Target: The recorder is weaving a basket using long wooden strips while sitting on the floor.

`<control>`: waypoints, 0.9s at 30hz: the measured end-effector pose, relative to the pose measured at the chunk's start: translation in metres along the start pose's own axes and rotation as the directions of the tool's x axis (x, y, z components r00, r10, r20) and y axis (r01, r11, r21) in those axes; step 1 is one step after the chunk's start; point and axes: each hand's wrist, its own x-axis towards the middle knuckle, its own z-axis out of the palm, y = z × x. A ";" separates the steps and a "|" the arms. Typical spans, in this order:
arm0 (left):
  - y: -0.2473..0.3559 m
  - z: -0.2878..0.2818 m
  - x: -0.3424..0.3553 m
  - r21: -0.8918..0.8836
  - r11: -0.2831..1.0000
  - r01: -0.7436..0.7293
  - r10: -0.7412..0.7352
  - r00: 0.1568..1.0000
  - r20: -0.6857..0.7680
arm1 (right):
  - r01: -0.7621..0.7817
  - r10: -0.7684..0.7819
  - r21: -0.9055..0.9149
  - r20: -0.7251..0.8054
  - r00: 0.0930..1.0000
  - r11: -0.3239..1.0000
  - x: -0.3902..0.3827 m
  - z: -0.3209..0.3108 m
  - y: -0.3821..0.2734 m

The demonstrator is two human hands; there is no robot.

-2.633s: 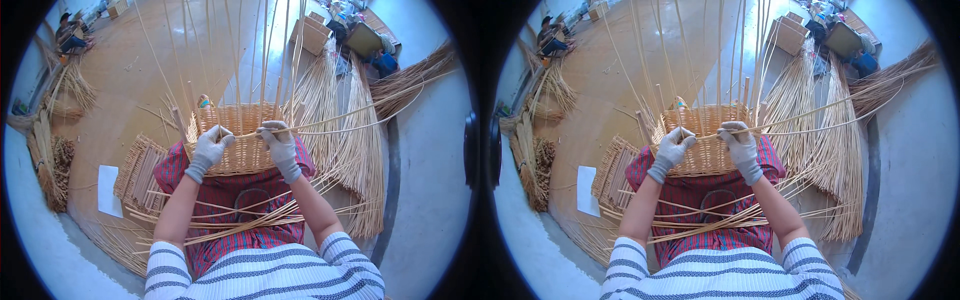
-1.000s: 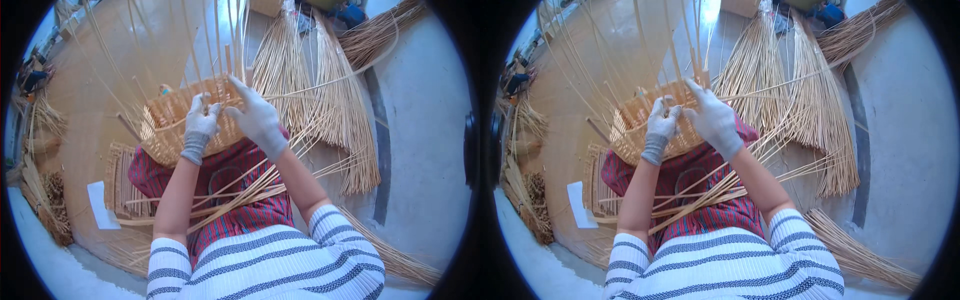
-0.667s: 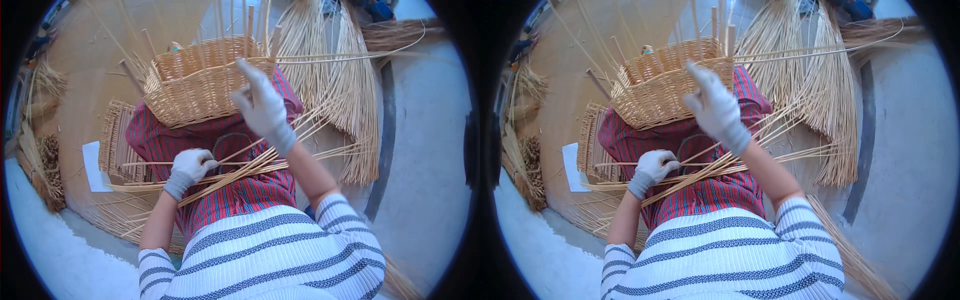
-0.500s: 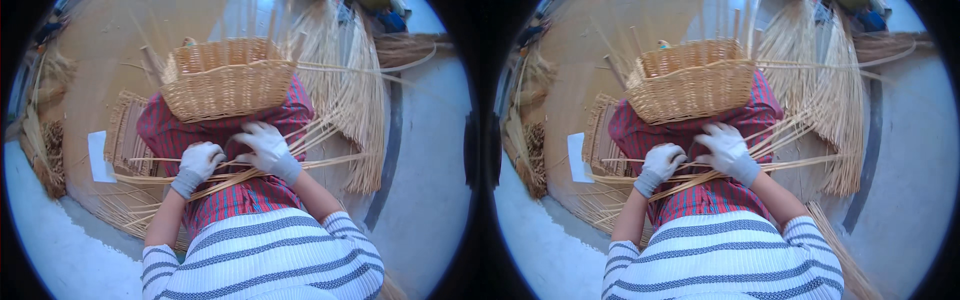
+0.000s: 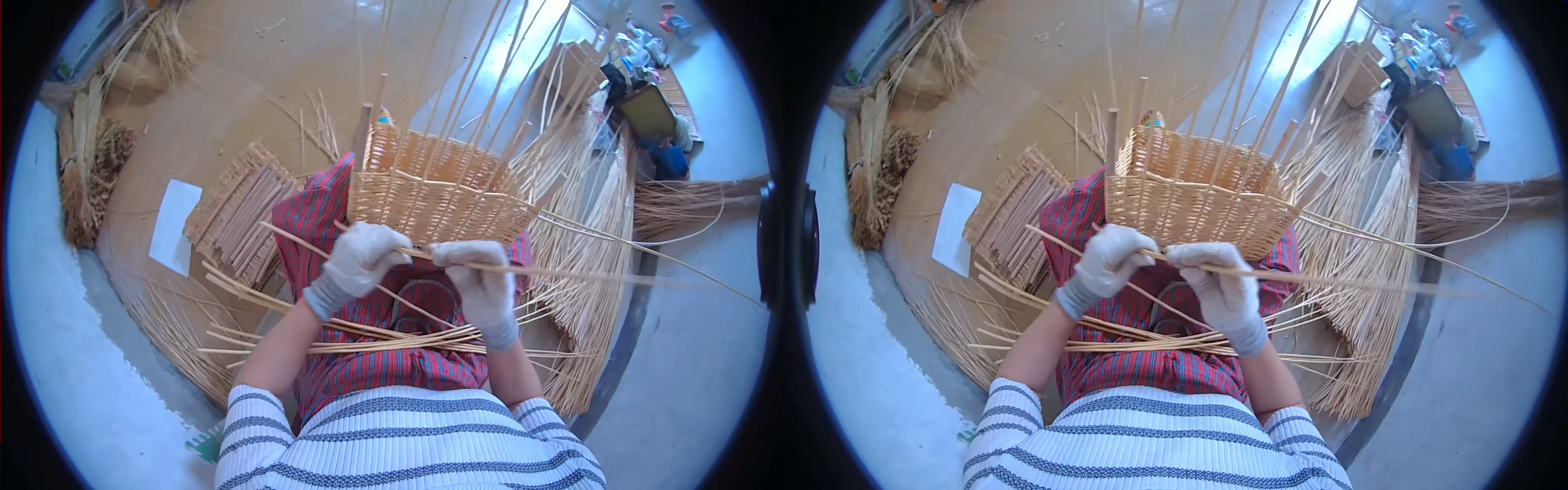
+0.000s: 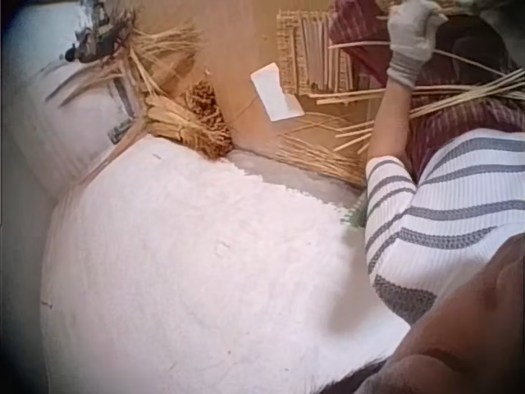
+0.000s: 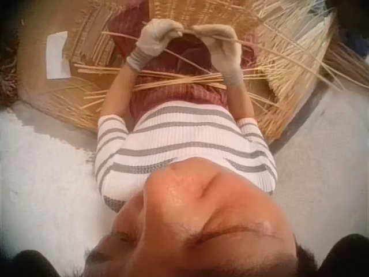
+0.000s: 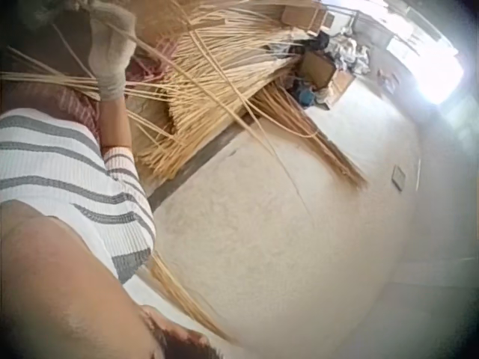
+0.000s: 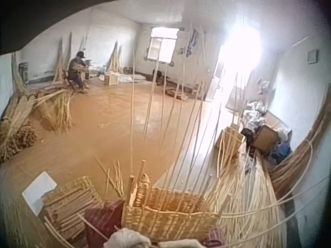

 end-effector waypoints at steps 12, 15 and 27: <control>-0.075 -0.023 0.031 -0.375 0.860 0.346 -0.470 0.824 -0.317 | -0.141 0.146 0.065 -0.692 0.707 0.988 0.005 -0.043 0.040; -0.073 -0.023 0.030 -0.109 0.943 0.315 -0.334 0.876 -0.348 | -0.185 0.128 0.002 -0.729 0.672 0.983 -0.014 -0.032 0.038; -0.023 -0.018 0.061 0.188 0.941 0.282 -0.150 0.844 -0.515 | -0.312 0.301 0.055 -0.458 0.836 0.949 0.001 -0.072 0.045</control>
